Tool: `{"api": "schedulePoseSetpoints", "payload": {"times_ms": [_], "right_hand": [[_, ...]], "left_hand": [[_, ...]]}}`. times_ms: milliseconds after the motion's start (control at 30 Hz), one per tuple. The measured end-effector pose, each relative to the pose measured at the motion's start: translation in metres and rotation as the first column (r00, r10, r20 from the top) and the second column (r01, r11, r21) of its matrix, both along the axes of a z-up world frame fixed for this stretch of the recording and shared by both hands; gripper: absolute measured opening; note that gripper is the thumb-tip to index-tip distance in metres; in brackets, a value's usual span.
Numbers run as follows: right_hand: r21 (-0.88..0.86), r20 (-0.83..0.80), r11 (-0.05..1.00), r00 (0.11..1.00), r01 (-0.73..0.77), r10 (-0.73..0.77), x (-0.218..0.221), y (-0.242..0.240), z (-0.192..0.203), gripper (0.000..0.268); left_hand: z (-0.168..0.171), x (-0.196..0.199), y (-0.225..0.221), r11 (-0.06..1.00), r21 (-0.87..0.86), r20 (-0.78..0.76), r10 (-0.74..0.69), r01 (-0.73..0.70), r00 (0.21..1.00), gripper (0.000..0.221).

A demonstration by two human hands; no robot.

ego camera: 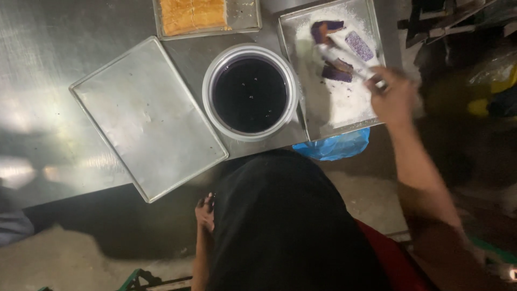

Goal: Dipping food pieces into a purple liquid and coating them with white powder using tongs and hands.

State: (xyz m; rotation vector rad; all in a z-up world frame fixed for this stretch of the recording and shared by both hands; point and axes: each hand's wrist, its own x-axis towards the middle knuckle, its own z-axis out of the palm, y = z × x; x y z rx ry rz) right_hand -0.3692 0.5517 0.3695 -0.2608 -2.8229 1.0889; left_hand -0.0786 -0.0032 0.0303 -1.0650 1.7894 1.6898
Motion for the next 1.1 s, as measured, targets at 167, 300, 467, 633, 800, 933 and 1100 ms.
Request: {"api": "schedulePoseSetpoints", "payload": {"times_ms": [167,300,467,633,800,933,1100], "right_hand": [[0.758,-0.101,0.651,0.979,-0.039,0.177,-0.034,0.015,0.005,0.028],[0.875,-0.06,0.473,0.946,-0.103,0.318,-0.048,0.004,0.007,0.035],[0.798,-0.002,0.582,0.965,-0.157,0.263,-0.079,-0.009,0.034,0.043],[0.805,-0.088,0.563,0.9,-0.189,0.428,-0.179,-0.046,0.0,0.039],[0.817,-0.204,0.537,0.766,-0.21,0.609,-0.271,-0.094,-0.056,0.041],[0.845,-0.138,0.476,0.761,-0.243,0.634,-0.324,-0.113,-0.093,0.025],[0.868,-0.013,0.412,0.816,-0.277,0.578,-0.338,-0.143,-0.085,0.023]], "left_hand": [[0.014,0.013,0.016,0.911,0.328,-0.717,0.068,0.25,0.693,0.063],[0.001,0.014,0.009,0.823,-0.228,0.071,-0.519,0.521,0.852,0.044],[-0.026,0.031,0.005,0.454,-0.696,0.048,-0.743,0.556,0.667,0.041],[-0.022,0.038,0.021,0.976,-0.098,-0.013,0.195,-0.195,0.981,0.055],[-0.006,0.055,0.024,0.762,0.335,-0.091,0.612,-0.554,0.786,0.05],[0.044,0.056,0.034,0.878,-0.164,0.167,0.474,-0.45,0.864,0.057],[0.031,0.085,0.047,0.864,-0.182,0.151,0.497,-0.47,0.855,0.056]]}}
